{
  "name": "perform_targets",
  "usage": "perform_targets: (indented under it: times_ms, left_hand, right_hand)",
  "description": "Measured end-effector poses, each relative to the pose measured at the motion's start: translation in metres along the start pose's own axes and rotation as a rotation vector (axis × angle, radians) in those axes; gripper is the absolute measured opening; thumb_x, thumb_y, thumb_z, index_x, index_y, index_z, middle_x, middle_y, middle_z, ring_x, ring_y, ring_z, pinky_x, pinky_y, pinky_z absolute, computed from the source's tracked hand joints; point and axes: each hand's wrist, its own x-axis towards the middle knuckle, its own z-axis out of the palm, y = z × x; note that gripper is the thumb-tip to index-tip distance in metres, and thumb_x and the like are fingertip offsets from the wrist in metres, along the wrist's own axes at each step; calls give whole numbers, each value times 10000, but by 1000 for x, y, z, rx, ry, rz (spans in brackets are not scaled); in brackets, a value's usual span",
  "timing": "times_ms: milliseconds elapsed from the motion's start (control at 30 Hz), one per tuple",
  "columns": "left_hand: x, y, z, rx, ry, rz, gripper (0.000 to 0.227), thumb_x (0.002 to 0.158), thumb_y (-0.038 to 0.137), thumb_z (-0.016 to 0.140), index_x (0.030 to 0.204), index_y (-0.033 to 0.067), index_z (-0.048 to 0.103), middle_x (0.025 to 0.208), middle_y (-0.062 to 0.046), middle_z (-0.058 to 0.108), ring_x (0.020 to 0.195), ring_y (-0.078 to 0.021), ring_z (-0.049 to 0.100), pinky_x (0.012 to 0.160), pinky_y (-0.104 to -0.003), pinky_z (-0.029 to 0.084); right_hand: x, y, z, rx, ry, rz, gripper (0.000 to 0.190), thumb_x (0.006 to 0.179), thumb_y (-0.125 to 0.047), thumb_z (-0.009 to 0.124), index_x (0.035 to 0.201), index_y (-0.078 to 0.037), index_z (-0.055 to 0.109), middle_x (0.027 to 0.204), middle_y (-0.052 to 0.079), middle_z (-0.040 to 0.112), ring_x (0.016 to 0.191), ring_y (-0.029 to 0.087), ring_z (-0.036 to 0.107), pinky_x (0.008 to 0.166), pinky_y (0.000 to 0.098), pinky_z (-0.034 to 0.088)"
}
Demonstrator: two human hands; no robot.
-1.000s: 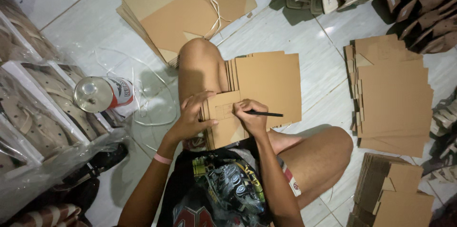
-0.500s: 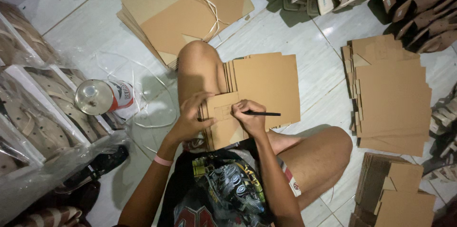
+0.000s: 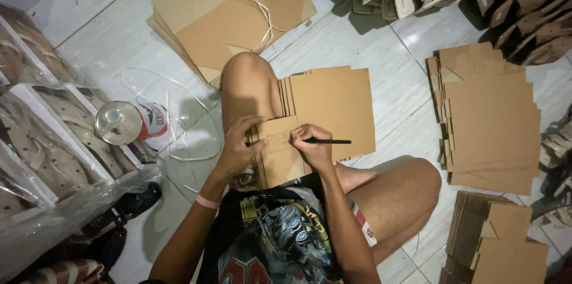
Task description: The person sits on the floor and uses a pencil to mark rectangular outlines on a stack of flat cardboard pieces. They repeatedly pick up a piece, draw on it, and place it back into a growing pile of marked pieces.
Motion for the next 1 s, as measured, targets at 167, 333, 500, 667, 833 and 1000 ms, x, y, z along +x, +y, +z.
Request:
perform_targets:
  times_ms: [167, 333, 500, 667, 833, 1000]
  left_hand:
    - [2, -6, 3, -97, 4, -26, 461, 827, 113, 777, 1271, 52, 669, 1315, -137, 630, 1246, -281, 614, 1063, -367, 479]
    - [0, -6, 9, -92, 52, -117, 377, 833, 109, 780, 1200, 56, 712, 1311, -124, 627, 1211, -278, 621, 1027, -359, 487]
    - [-12, 25, 23, 3, 159, -156, 329, 820, 6, 713, 1139, 80, 746, 1306, -116, 622, 1217, -270, 620, 990, -348, 518]
    - [-17, 63, 16, 185, 207, 0, 328, 818, -50, 701, 1114, 84, 745, 1254, -133, 635, 1204, -303, 607, 1011, -405, 503]
    - [-18, 87, 1, 129, 295, -23, 232, 902, 7, 674, 1109, 96, 728, 1140, -161, 562, 1006, -281, 619, 837, -360, 561]
    - [-2, 64, -18, 289, 313, -347, 224, 992, 97, 641, 1193, 119, 738, 1065, -138, 602, 891, -281, 629, 826, -379, 542]
  right_hand:
    - [-2, 12, -3, -60, 10, -32, 326, 870, 102, 763, 651, 6, 540, 728, 107, 682, 704, 171, 675, 668, 299, 550]
    - [-7, 23, -13, 199, 66, 79, 305, 950, 72, 711, 734, -18, 516, 790, 124, 682, 749, 198, 668, 770, 355, 589]
    - [0, 25, -23, 613, 330, 107, 150, 1036, -99, 596, 905, -104, 523, 910, 109, 650, 827, 235, 700, 691, 395, 599]
    - [8, 10, -81, 35, 765, -90, 198, 1168, -234, 465, 1248, -83, 563, 1128, 156, 664, 939, 223, 635, 807, 343, 536]
    - [26, -1, -141, -632, 669, 208, 357, 1096, -282, 556, 1294, -2, 656, 1180, 208, 721, 1090, 285, 670, 966, 351, 522]
    - [24, -13, -111, -698, 492, 330, 435, 1044, -355, 591, 1325, -32, 669, 1154, 207, 728, 1077, 275, 705, 942, 362, 528]
